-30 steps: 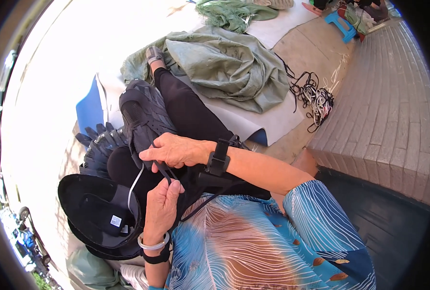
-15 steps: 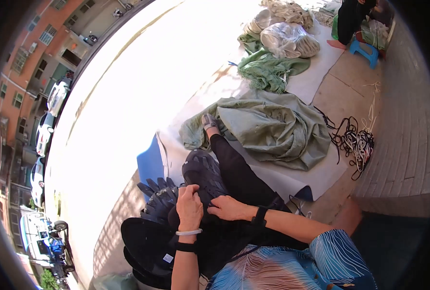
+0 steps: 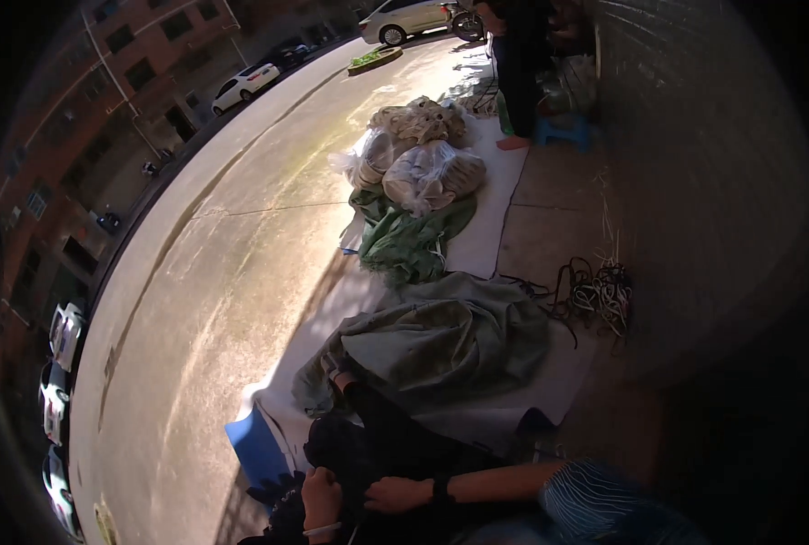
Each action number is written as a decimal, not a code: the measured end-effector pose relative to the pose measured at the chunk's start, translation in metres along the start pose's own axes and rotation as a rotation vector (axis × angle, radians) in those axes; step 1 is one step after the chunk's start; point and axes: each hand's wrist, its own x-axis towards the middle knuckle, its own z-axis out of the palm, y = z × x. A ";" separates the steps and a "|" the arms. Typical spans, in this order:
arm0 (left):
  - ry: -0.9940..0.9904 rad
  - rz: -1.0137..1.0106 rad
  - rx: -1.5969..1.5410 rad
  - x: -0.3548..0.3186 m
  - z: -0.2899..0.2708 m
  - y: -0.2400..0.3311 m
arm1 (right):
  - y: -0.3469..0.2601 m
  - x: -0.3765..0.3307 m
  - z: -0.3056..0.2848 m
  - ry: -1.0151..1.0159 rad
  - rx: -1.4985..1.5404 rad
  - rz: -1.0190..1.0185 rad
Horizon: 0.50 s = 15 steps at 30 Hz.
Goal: Manually threading a strap or lace through a shoe component.
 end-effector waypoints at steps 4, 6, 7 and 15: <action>-0.026 0.084 -0.108 -0.001 -0.010 0.015 | 0.009 0.001 0.000 0.050 0.091 0.031; 0.000 0.103 -0.152 -0.002 -0.014 0.022 | 0.011 0.003 0.000 0.078 0.196 0.047; 0.006 0.098 -0.152 -0.004 -0.018 0.026 | 0.013 0.004 0.001 0.089 0.186 0.052; 0.030 0.125 -0.141 -0.002 -0.009 0.016 | -0.013 -0.007 -0.012 0.142 0.079 -0.044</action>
